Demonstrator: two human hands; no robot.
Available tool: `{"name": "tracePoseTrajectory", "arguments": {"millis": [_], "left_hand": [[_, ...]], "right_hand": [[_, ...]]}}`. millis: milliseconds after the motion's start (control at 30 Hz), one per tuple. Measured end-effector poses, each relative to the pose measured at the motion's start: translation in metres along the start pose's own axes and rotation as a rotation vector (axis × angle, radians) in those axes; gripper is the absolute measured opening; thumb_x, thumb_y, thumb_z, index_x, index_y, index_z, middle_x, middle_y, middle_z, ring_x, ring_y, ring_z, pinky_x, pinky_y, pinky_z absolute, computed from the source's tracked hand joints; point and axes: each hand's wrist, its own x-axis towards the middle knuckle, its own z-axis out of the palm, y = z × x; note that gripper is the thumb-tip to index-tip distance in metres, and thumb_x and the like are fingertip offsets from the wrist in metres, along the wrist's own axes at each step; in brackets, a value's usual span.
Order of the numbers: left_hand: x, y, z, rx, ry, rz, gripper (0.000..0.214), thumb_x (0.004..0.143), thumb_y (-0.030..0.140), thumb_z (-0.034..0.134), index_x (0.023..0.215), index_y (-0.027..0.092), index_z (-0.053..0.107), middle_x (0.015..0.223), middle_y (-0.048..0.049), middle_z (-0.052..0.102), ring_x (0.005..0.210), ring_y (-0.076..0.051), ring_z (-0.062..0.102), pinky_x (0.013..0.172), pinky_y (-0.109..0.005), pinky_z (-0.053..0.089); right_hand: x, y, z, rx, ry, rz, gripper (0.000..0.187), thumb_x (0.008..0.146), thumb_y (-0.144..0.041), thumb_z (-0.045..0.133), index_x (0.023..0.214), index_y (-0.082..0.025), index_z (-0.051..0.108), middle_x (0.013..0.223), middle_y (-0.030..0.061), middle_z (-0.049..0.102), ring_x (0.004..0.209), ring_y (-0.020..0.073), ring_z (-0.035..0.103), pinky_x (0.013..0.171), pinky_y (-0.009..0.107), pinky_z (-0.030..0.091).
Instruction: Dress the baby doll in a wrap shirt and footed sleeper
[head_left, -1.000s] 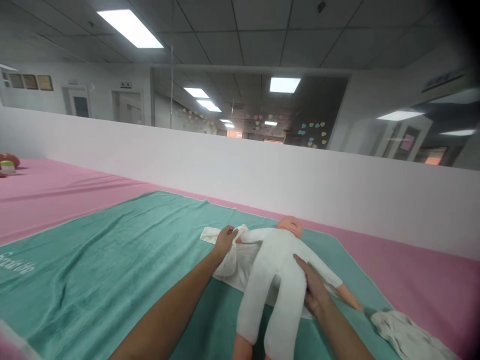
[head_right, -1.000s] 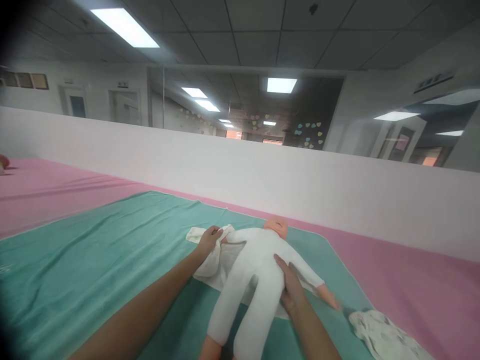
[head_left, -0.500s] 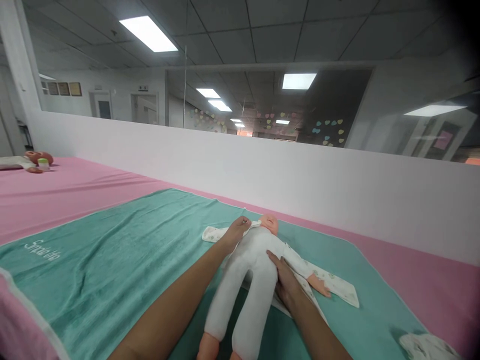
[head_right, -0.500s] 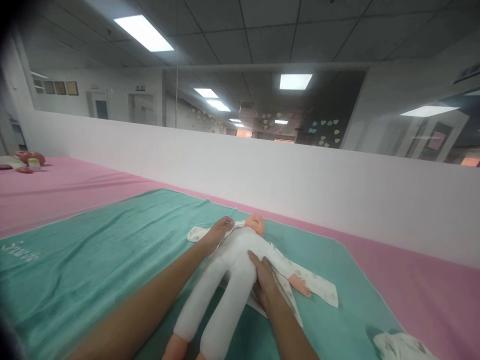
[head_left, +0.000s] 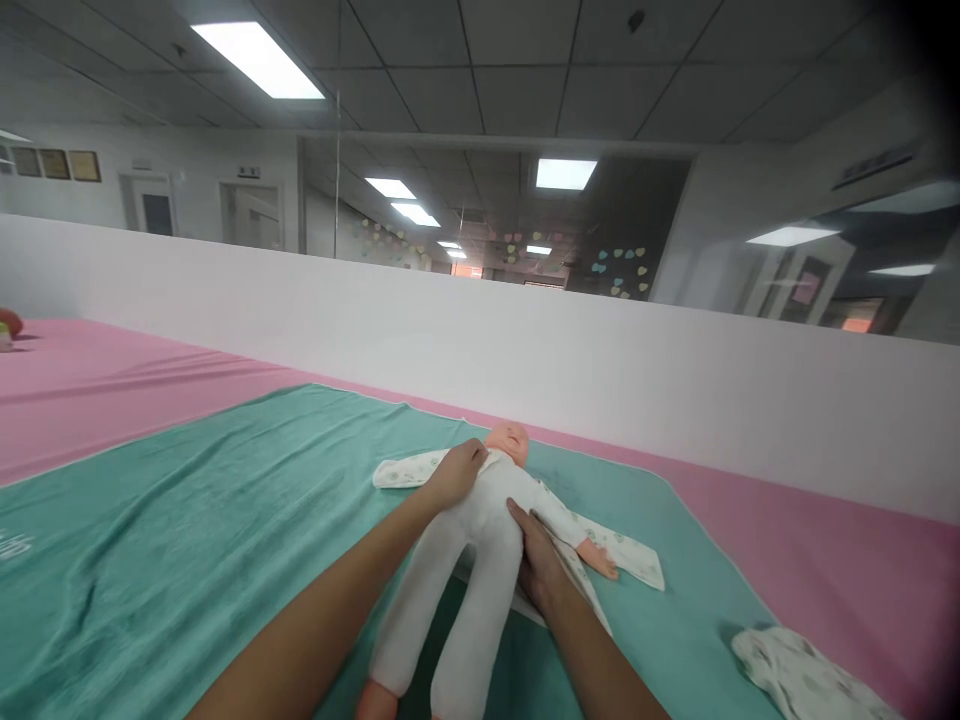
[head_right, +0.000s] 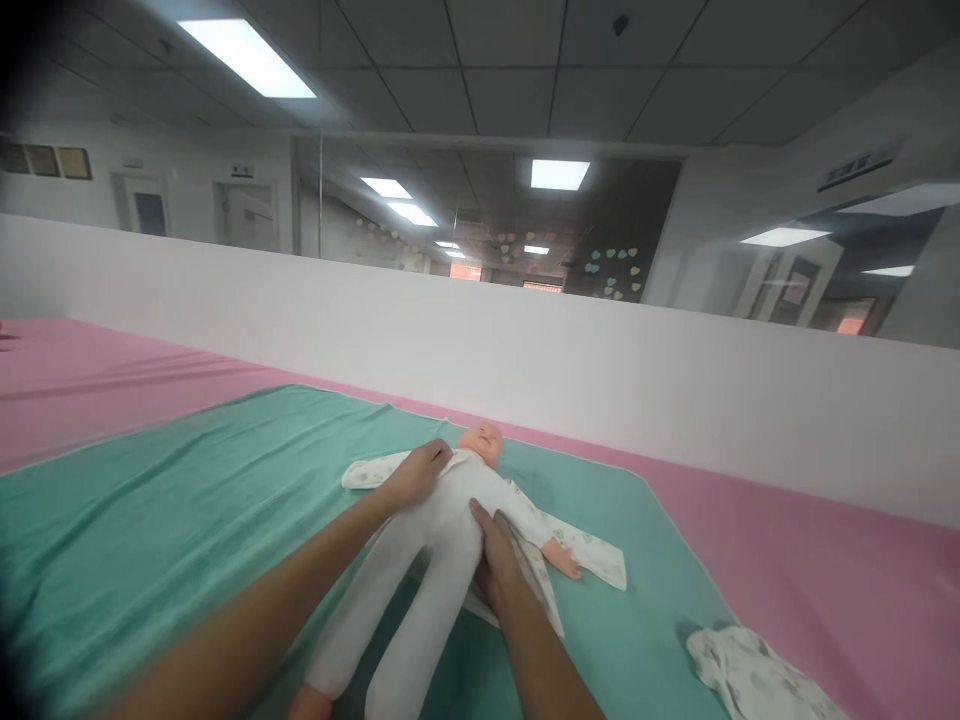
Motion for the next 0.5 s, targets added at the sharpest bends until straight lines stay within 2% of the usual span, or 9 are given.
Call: {"name": "tracePoseTrajectory", "arguments": {"millis": [133, 233, 300, 367, 500], "left_hand": [[-0.005, -0.002, 0.009, 0.087, -0.040, -0.009, 0.029, 0.088, 0.029, 0.033, 0.098, 0.018, 0.057, 0.102, -0.0106, 0.060, 0.098, -0.024, 0.053, 0.085, -0.036, 0.037], [-0.010, 0.002, 0.008, 0.240, -0.057, -0.053, 0.034, 0.080, 0.041, 0.048, 0.106, 0.019, 0.055, 0.107, -0.0125, 0.056, 0.104, -0.030, 0.048, 0.083, -0.040, 0.039], [-0.012, 0.006, 0.007, 0.371, -0.069, -0.052, 0.041, 0.077, 0.046, 0.052, 0.109, 0.020, 0.053, 0.109, -0.0126, 0.053, 0.105, -0.031, 0.047, 0.080, -0.039, 0.041], [-0.013, 0.007, 0.006, 0.478, -0.063, -0.037, 0.036, 0.082, 0.042, 0.046, 0.110, 0.020, 0.052, 0.110, -0.0125, 0.052, 0.105, -0.030, 0.047, 0.077, -0.037, 0.043], [-0.011, 0.002, 0.007, 0.609, -0.042, -0.062, 0.027, 0.085, 0.018, 0.032, 0.104, 0.018, 0.051, 0.104, -0.0132, 0.054, 0.098, -0.027, 0.053, 0.072, -0.036, 0.044]], "right_hand": [[0.001, 0.001, 0.003, 0.051, 0.029, -0.028, 0.052, 0.072, -0.037, 0.070, 0.118, -0.022, 0.051, 0.100, 0.0054, 0.068, 0.081, 0.0204, 0.066, 0.070, 0.031, 0.056], [0.002, 0.002, 0.003, 0.074, -0.015, -0.057, 0.050, 0.073, -0.036, 0.068, 0.117, -0.020, 0.052, 0.101, 0.0061, 0.067, 0.083, 0.0202, 0.066, 0.071, 0.031, 0.056], [0.003, 0.003, 0.003, 0.088, -0.037, -0.066, 0.050, 0.074, -0.035, 0.068, 0.118, -0.020, 0.051, 0.104, 0.0061, 0.066, 0.085, 0.0205, 0.065, 0.072, 0.031, 0.056], [0.004, 0.004, 0.002, 0.091, -0.046, -0.063, 0.050, 0.074, -0.035, 0.068, 0.118, -0.020, 0.051, 0.106, 0.0061, 0.066, 0.087, 0.0208, 0.065, 0.072, 0.031, 0.055], [0.005, 0.005, 0.000, 0.081, -0.042, -0.058, 0.048, 0.075, -0.037, 0.067, 0.117, -0.020, 0.051, 0.108, 0.0064, 0.065, 0.087, 0.0202, 0.065, 0.072, 0.030, 0.056]]}}
